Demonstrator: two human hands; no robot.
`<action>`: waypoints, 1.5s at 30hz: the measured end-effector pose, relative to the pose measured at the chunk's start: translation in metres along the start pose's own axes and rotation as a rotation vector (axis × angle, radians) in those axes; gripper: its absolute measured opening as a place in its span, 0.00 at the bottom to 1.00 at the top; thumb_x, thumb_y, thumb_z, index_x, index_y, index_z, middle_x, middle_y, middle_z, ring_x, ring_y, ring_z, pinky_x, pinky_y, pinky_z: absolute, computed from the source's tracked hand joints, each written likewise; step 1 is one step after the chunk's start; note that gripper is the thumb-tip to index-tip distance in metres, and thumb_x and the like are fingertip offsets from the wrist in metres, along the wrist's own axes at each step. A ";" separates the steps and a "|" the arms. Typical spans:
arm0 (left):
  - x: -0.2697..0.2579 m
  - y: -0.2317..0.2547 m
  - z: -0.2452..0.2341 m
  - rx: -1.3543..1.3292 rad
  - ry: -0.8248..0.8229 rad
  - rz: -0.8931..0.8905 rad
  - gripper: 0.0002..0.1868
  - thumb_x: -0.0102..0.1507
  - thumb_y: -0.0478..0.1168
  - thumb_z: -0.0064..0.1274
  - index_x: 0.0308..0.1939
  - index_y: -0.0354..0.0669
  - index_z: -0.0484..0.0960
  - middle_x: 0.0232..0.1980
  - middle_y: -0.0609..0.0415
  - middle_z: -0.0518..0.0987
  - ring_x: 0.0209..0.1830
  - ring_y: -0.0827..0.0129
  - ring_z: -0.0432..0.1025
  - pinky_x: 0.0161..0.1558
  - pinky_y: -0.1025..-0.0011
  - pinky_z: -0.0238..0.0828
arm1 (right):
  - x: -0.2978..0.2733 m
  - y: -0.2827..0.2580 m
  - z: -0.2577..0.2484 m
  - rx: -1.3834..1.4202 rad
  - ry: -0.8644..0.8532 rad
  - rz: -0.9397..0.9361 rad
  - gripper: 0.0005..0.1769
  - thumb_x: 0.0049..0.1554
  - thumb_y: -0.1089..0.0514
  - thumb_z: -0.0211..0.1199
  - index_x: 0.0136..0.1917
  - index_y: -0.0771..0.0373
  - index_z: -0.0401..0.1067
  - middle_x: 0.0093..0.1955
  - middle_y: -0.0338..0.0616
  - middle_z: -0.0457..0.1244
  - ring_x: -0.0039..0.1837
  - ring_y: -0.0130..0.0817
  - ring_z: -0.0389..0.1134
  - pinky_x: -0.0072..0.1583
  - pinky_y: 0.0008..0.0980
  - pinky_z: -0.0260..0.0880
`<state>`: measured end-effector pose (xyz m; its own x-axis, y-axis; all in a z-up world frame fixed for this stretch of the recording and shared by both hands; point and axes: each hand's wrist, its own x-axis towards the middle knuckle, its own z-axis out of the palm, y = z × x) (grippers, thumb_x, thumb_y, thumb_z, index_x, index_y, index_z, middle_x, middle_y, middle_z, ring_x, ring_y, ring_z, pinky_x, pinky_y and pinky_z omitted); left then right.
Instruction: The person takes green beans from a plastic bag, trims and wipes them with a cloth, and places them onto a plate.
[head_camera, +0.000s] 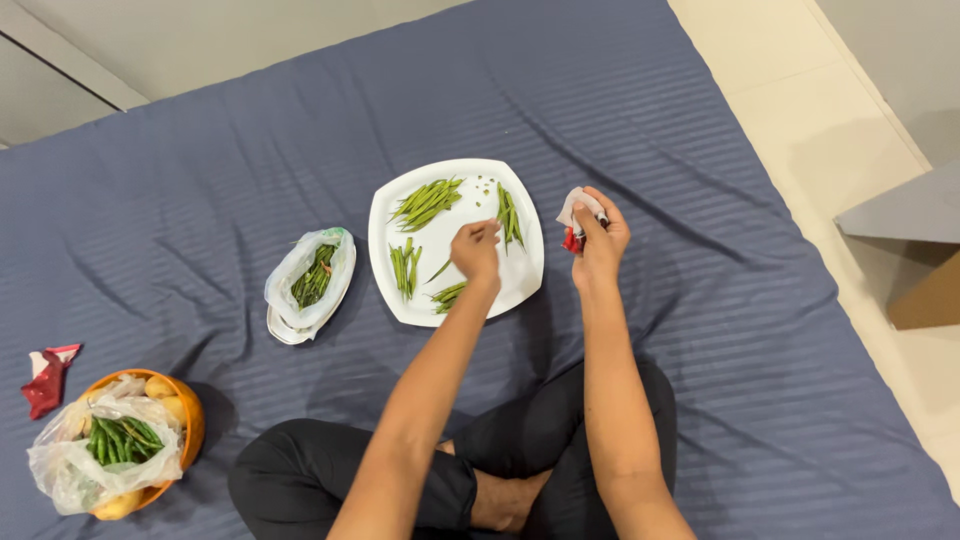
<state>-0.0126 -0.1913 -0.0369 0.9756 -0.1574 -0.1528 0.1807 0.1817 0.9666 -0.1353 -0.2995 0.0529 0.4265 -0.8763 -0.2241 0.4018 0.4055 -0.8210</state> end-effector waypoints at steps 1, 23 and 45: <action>-0.001 0.001 0.011 0.288 0.067 0.070 0.11 0.60 0.42 0.64 0.38 0.38 0.86 0.36 0.51 0.87 0.34 0.66 0.81 0.36 0.72 0.76 | 0.003 0.001 -0.001 0.002 -0.007 0.003 0.16 0.55 0.68 0.67 0.58 0.65 0.76 0.46 0.42 0.69 0.38 0.25 0.67 0.36 0.25 0.68; 0.053 0.141 -0.321 1.236 0.159 0.358 0.08 0.57 0.39 0.62 0.40 0.50 0.89 0.39 0.51 0.85 0.41 0.55 0.79 0.42 0.58 0.75 | -0.037 0.059 0.034 -0.040 -0.357 0.242 0.16 0.59 0.67 0.64 0.61 0.64 0.73 0.52 0.43 0.68 0.45 0.29 0.69 0.40 0.27 0.69; 0.079 0.148 -0.323 1.276 0.337 0.386 0.29 0.42 0.43 0.73 0.44 0.37 0.82 0.50 0.41 0.77 0.52 0.46 0.67 0.38 0.53 0.74 | -0.127 0.167 0.182 -0.946 -0.739 0.181 0.32 0.54 0.51 0.72 0.69 0.62 0.68 0.40 0.47 0.64 0.33 0.28 0.59 0.31 0.29 0.56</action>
<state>0.1318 0.1372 0.0279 0.9531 -0.0273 0.3016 -0.1666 -0.8789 0.4470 0.0249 -0.0734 0.0399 0.8985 -0.3418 -0.2754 -0.3305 -0.1139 -0.9369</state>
